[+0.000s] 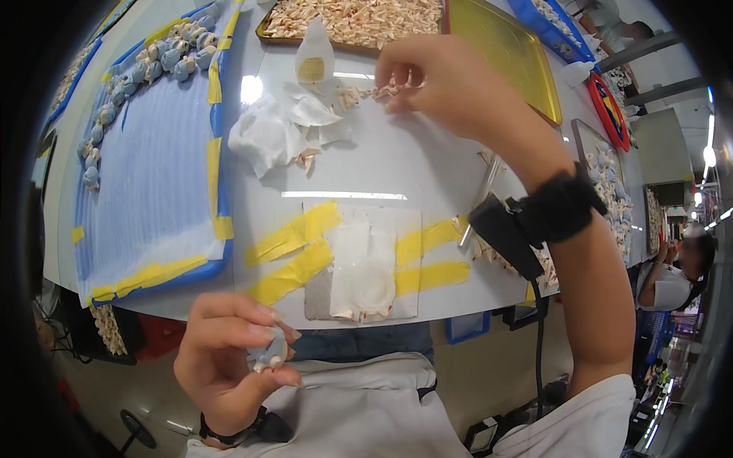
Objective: The person assembles small figurines by attaching tiny white components to the heads of blue and white dolls. They pick up each component from a tray, apply it to the doll's head, and place the finished unit onto a blue tray. The process is repeated continuously throughout the clip.
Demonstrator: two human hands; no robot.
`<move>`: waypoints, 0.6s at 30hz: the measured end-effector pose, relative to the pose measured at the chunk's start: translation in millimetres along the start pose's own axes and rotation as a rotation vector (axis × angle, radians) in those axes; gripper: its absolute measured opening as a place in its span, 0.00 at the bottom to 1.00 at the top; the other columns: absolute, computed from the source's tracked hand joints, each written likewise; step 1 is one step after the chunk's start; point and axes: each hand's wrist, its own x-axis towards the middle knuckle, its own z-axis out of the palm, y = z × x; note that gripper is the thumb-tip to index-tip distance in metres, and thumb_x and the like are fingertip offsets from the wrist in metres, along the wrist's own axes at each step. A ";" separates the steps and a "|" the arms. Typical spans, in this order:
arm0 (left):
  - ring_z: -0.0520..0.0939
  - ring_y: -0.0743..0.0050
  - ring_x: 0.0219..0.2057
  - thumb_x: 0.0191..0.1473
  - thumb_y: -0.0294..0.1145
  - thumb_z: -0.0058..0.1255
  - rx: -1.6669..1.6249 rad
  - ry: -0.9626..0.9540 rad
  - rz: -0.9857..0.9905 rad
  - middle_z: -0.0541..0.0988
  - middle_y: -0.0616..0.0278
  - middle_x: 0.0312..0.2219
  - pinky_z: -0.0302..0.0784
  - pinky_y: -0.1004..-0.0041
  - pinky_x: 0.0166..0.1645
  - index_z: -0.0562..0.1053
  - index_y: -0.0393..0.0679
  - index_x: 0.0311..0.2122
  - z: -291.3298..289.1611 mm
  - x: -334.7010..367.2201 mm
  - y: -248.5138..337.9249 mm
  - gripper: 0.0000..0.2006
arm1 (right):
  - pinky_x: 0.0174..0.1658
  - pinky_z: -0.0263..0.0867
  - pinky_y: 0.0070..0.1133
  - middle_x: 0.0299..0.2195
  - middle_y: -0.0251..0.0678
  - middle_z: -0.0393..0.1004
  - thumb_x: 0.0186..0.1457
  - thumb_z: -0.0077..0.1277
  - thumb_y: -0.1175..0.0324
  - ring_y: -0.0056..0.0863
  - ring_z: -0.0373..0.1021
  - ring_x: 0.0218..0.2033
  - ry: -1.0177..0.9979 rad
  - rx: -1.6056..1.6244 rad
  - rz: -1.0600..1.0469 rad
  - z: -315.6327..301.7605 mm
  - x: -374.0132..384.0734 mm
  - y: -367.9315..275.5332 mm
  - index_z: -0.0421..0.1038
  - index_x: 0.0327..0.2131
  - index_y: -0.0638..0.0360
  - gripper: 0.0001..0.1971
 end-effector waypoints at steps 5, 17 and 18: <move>0.77 0.67 0.31 0.36 0.21 0.64 -0.001 -0.012 0.019 0.67 0.50 0.36 0.78 0.71 0.36 0.68 0.35 0.36 -3.4 2.0 -2.7 0.20 | 0.30 0.60 0.20 0.22 0.32 0.67 0.39 0.54 0.79 0.22 0.63 0.24 -0.041 -0.095 0.034 4.8 8.5 -0.5 0.67 0.24 0.63 0.06; 0.76 0.65 0.37 0.36 0.17 0.61 -0.279 -0.004 -0.088 0.70 0.51 0.37 0.75 0.74 0.39 0.68 0.34 0.38 -2.3 3.7 -2.5 0.20 | 0.32 0.61 0.15 0.31 0.39 0.70 0.50 0.49 0.77 0.20 0.65 0.29 0.358 0.448 0.291 -35.4 -127.6 -86.3 0.69 0.33 0.67 0.06; 0.76 0.65 0.35 0.36 0.19 0.62 -0.091 -0.100 0.025 0.68 0.52 0.37 0.75 0.75 0.36 0.66 0.35 0.38 -8.3 8.3 -8.9 0.21 | 0.31 0.62 0.15 0.30 0.41 0.69 0.49 0.51 0.76 0.21 0.65 0.27 0.376 0.563 0.281 -29.7 -139.4 -89.0 0.69 0.31 0.66 0.05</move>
